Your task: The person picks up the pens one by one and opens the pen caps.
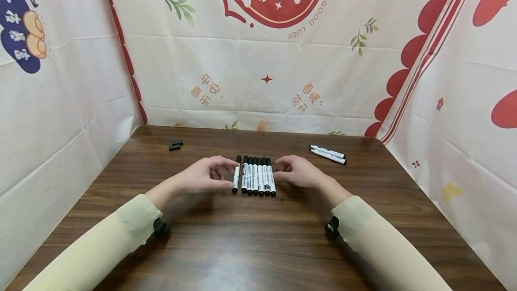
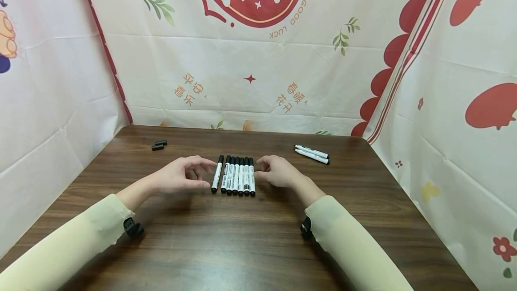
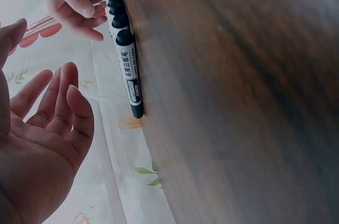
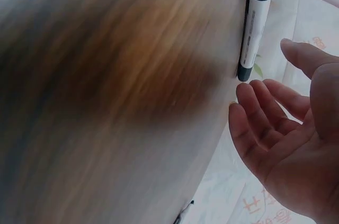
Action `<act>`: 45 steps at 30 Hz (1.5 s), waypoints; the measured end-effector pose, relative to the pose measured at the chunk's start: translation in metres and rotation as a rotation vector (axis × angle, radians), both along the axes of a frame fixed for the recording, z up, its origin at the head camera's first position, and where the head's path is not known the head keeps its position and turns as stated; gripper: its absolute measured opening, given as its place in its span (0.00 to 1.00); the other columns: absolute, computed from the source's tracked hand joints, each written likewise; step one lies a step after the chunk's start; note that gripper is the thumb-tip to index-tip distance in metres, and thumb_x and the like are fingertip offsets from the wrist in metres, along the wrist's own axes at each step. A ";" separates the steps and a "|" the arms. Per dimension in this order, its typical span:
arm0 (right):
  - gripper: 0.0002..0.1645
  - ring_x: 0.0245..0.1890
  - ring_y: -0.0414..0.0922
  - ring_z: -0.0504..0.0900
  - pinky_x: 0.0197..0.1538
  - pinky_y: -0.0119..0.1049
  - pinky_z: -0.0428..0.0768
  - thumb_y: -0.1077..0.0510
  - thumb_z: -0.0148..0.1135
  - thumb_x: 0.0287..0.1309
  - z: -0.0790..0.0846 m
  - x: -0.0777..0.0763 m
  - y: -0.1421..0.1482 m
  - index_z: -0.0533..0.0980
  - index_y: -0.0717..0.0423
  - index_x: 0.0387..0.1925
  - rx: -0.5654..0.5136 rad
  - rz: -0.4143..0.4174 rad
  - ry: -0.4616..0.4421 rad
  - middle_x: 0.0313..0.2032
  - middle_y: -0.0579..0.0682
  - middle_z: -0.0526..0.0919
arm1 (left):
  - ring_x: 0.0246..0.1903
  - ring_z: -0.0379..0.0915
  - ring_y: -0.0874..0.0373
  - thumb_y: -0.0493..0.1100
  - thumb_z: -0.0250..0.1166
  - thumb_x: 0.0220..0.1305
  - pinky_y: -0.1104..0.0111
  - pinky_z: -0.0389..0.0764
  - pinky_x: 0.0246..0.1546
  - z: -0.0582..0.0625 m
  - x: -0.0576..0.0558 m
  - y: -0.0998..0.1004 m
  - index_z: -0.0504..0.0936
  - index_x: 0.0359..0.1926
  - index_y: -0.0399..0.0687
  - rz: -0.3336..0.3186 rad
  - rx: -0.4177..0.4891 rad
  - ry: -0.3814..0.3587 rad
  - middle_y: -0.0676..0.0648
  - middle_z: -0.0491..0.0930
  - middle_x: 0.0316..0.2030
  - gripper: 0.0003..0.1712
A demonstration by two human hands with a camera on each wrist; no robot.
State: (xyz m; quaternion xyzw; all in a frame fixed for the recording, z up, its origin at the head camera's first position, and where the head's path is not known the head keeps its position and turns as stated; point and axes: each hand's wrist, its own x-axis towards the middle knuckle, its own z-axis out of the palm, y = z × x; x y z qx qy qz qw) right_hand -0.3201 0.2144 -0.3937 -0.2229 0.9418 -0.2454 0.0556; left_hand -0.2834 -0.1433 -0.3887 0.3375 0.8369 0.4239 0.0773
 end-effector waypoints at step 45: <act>0.18 0.43 0.45 0.82 0.52 0.47 0.81 0.48 0.74 0.72 -0.008 -0.006 0.007 0.85 0.46 0.58 0.043 -0.017 -0.058 0.47 0.49 0.88 | 0.46 0.85 0.59 0.48 0.76 0.73 0.65 0.86 0.49 0.004 0.006 0.002 0.83 0.70 0.50 0.008 0.018 0.056 0.40 0.88 0.52 0.28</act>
